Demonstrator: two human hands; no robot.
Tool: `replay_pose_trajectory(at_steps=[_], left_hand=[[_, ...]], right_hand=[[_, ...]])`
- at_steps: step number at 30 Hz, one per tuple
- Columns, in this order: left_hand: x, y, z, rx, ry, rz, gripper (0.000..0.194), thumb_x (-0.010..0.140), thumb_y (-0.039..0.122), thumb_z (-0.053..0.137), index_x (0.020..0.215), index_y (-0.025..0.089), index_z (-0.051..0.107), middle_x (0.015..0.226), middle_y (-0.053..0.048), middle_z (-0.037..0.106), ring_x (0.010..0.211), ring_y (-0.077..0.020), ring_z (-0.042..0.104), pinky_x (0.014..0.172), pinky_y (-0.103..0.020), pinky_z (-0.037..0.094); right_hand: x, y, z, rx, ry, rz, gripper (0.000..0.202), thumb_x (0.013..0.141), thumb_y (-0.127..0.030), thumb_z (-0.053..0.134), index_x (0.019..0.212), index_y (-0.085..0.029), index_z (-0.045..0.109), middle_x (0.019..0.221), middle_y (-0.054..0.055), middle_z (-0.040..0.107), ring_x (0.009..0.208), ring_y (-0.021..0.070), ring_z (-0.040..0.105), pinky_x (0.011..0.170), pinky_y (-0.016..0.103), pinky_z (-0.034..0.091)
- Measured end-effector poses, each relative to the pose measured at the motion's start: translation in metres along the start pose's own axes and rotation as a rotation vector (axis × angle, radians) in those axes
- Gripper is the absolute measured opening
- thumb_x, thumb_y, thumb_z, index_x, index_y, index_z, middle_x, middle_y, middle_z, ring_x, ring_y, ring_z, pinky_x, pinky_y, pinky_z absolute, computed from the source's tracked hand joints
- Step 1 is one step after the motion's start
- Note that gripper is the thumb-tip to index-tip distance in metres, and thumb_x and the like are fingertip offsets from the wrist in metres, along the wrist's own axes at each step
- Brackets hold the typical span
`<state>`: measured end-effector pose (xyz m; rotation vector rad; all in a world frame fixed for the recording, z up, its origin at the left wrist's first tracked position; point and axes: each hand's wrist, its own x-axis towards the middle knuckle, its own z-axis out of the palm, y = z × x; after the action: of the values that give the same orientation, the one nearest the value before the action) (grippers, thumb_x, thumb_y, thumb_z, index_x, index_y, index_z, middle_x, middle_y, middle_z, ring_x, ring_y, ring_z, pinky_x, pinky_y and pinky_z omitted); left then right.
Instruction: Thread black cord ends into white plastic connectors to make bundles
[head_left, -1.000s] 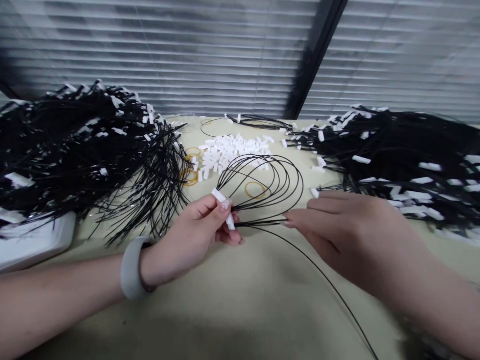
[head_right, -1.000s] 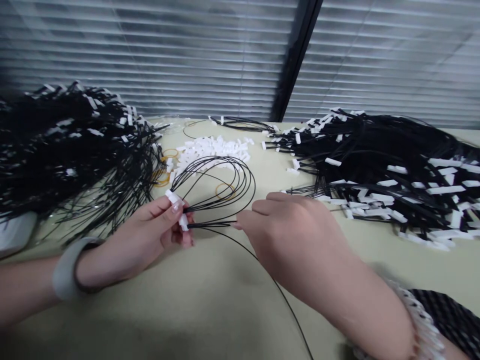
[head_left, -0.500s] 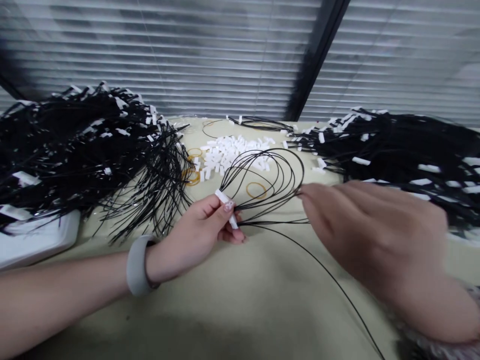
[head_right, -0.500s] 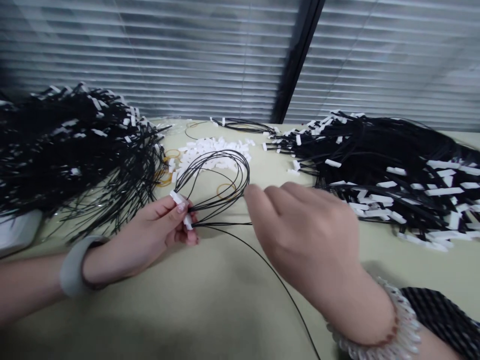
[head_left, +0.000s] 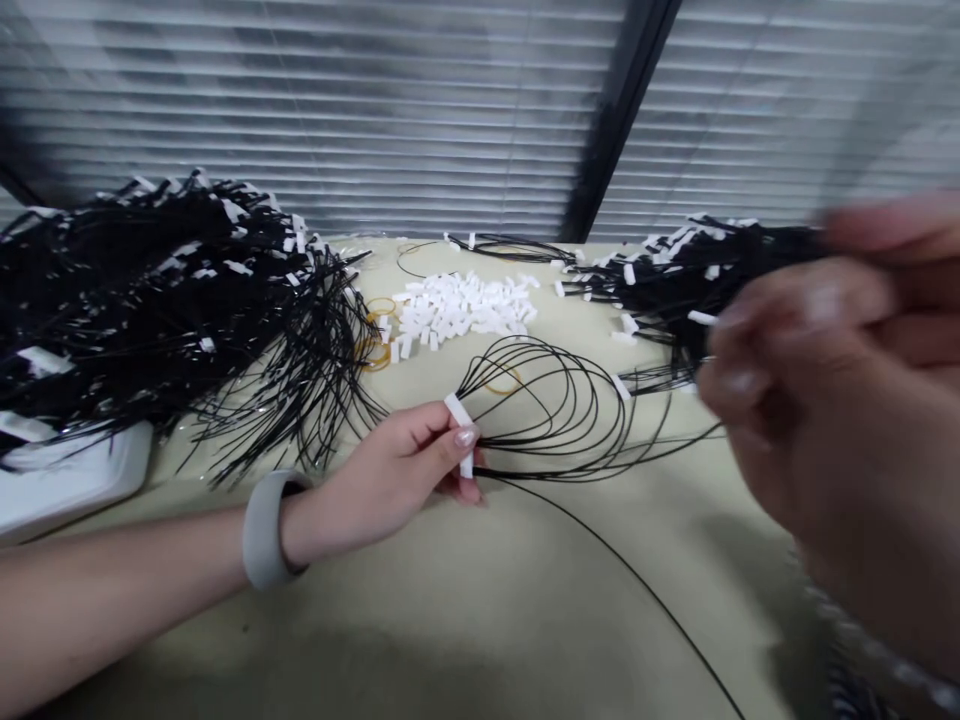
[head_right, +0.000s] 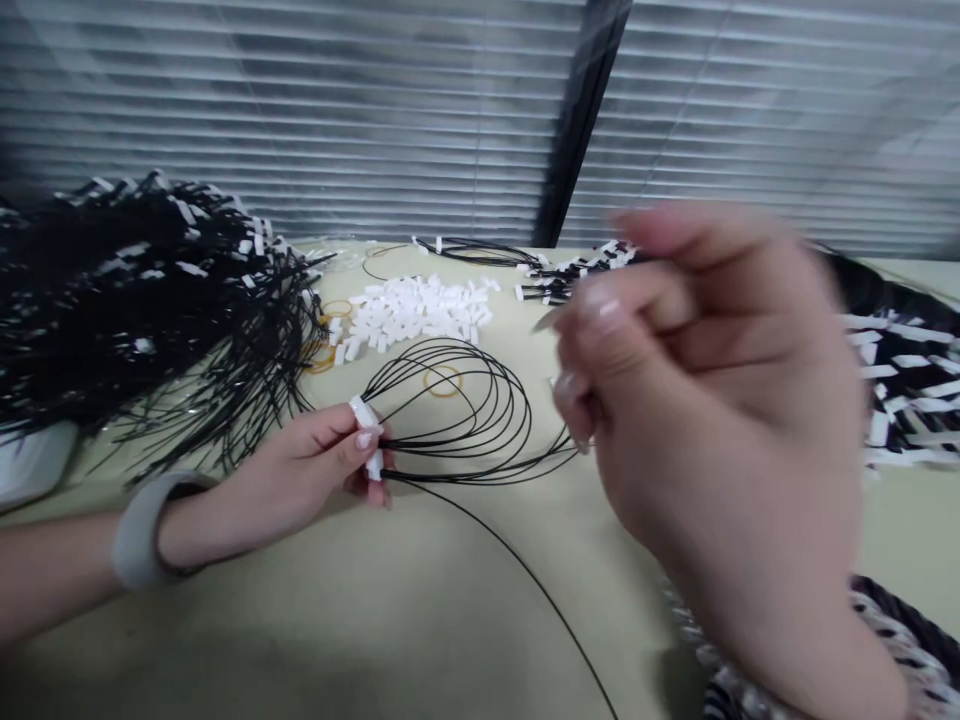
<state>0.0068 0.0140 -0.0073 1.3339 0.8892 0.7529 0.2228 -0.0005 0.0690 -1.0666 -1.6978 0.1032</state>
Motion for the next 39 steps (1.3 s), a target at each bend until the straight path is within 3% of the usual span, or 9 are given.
replay_pose_trajectory(at_steps=[3,5,8,19,33,39], left_hand=[[-0.002,0.003,0.002,0.054,-0.008,0.014,0.021,0.087,0.033,0.045,0.079,0.015,0.052,0.069,0.002,0.058,0.061,-0.0091,0.062,0.059,-0.020,0.050],[-0.004,0.005,0.003,0.087,-0.012,0.027,0.020,0.087,0.032,0.045,0.079,0.015,0.052,0.070,0.001,0.057,0.062,-0.0098,0.062,0.059,-0.021,0.050],[-0.006,0.006,0.004,0.118,-0.023,0.048,0.018,0.087,0.029,0.044,0.080,0.015,0.053,0.073,0.001,0.057,0.064,-0.0110,0.063,0.062,-0.023,0.051],[-0.009,0.004,0.004,0.173,-0.033,0.101,0.017,0.088,0.025,0.042,0.079,0.016,0.053,0.073,0.001,0.056,0.066,-0.0118,0.063,0.063,-0.023,0.051],[-0.009,0.005,0.004,0.255,-0.048,0.136,0.017,0.088,0.022,0.041,0.080,0.016,0.054,0.070,-0.001,0.060,0.065,-0.0113,0.063,0.062,-0.021,0.049],[-0.009,0.005,0.004,0.339,-0.042,0.173,0.017,0.088,0.022,0.040,0.077,0.017,0.053,0.068,0.000,0.061,0.065,-0.0118,0.063,0.061,-0.021,0.048]], right_hand=[[-0.006,-0.002,0.007,0.023,-0.207,0.092,0.002,0.077,-0.021,0.060,0.078,-0.022,0.061,0.066,-0.004,0.058,0.053,0.0058,0.050,0.044,0.019,0.038],[-0.009,-0.001,0.013,-0.065,-0.351,0.014,0.005,0.075,-0.019,0.061,0.070,-0.020,0.060,0.065,-0.004,0.059,0.058,0.0064,0.051,0.050,0.020,0.038],[-0.012,0.001,0.020,-0.141,-0.466,-0.091,0.012,0.079,-0.013,0.054,0.069,-0.018,0.056,0.065,-0.003,0.056,0.062,0.0074,0.050,0.055,0.021,0.037],[-0.016,0.001,0.022,-0.256,-0.635,-0.056,0.016,0.080,-0.013,0.045,0.071,-0.016,0.058,0.064,-0.001,0.052,0.059,0.0102,0.045,0.055,0.026,0.031],[-0.016,0.001,0.019,-0.280,-0.668,-0.040,0.015,0.079,-0.012,0.044,0.068,-0.017,0.053,0.062,-0.002,0.050,0.056,0.0094,0.040,0.054,0.026,0.027],[-0.016,0.000,0.021,-0.322,-0.717,-0.020,0.019,0.078,-0.013,0.044,0.060,-0.017,0.043,0.059,-0.003,0.046,0.054,0.0089,0.036,0.053,0.026,0.025]])
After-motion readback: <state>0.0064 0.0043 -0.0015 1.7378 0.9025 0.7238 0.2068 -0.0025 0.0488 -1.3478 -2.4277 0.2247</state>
